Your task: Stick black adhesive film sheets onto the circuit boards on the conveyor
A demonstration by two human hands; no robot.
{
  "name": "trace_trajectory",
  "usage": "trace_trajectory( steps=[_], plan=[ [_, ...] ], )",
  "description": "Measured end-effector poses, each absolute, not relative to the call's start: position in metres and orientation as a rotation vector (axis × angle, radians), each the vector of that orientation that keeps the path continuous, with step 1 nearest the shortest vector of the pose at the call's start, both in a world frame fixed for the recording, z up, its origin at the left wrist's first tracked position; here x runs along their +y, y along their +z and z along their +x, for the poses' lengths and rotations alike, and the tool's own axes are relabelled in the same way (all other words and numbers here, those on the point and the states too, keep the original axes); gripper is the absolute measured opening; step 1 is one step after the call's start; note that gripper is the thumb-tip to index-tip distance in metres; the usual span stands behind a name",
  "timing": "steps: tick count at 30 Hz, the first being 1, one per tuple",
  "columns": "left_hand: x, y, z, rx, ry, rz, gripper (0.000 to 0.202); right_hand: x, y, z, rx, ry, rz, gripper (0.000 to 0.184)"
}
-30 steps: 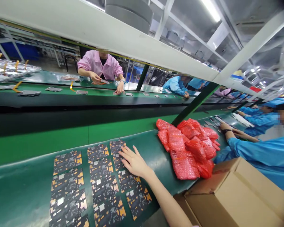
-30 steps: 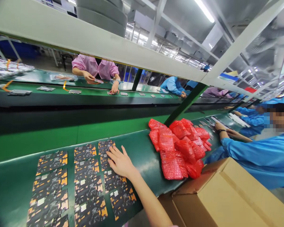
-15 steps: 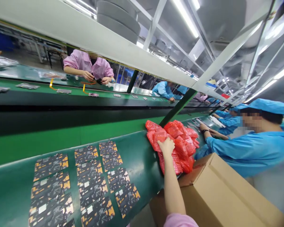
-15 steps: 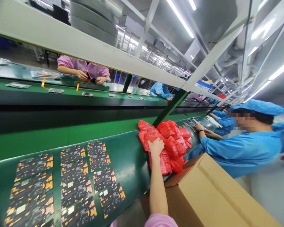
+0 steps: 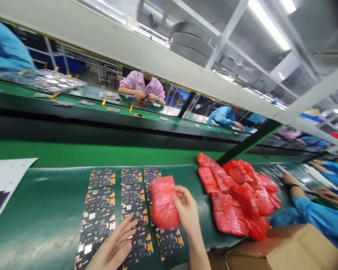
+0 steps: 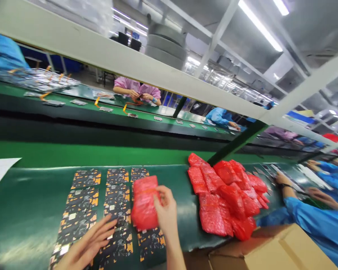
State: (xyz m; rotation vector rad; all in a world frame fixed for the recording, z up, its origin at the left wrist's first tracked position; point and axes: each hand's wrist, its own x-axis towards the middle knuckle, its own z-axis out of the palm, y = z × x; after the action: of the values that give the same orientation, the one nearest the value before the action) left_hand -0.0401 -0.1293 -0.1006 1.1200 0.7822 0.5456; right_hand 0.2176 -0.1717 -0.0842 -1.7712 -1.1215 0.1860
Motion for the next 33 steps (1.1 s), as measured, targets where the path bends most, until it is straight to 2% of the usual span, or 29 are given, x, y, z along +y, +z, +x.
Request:
trace_trajectory(
  steps=[2, 4, 10, 12, 17, 23, 27, 30, 33],
  plan=[
    [-0.131, -0.095, -0.032, 0.811, 0.652, 0.952, 0.084, -0.171, -0.078, 0.165, -1.285, 0.302, -1.632, 0.020],
    [-0.131, -0.092, -0.034, 0.896, 0.680, 0.902, 0.086, -0.169, -0.070, 0.131, -1.520, 0.389, -1.522, 0.019],
    [-0.127, -0.085, -0.071, 1.067, 0.562, 1.238, 0.064, -0.145, -0.059, 0.112, -2.205, 0.042, -1.347, 0.014],
    [-0.128, -0.081, -0.077, 1.091, 0.553, 1.274, 0.059, -0.137, -0.062, 0.109, -2.245, 0.096, -1.371, 0.014],
    [-0.132, -0.070, -0.086, 1.082, 0.469, 1.383, 0.047, -0.106, -0.058, 0.099, -1.963, 0.540, -1.560, 0.013],
    [-0.124, -0.061, -0.115, 0.981, 0.455, 1.443, 0.035, -0.061, -0.037, 0.069, -1.711, 1.152, -1.500, 0.004],
    [-0.112, -0.058, -0.140, 0.879, 0.407, 1.431, 0.028, -0.048, -0.014, 0.053, -1.546, 1.664, -1.282, 0.017],
    [-0.102, -0.058, -0.162, 0.701, 0.366, 1.371, 0.036, -0.042, 0.000, 0.053, -1.393, 1.993, -1.135, 0.032],
    [-0.093, -0.061, -0.179, 0.505, 0.316, 1.267, 0.063, -0.037, -0.002, 0.053, -1.242, 2.177, -1.048, 0.041]
  ],
)
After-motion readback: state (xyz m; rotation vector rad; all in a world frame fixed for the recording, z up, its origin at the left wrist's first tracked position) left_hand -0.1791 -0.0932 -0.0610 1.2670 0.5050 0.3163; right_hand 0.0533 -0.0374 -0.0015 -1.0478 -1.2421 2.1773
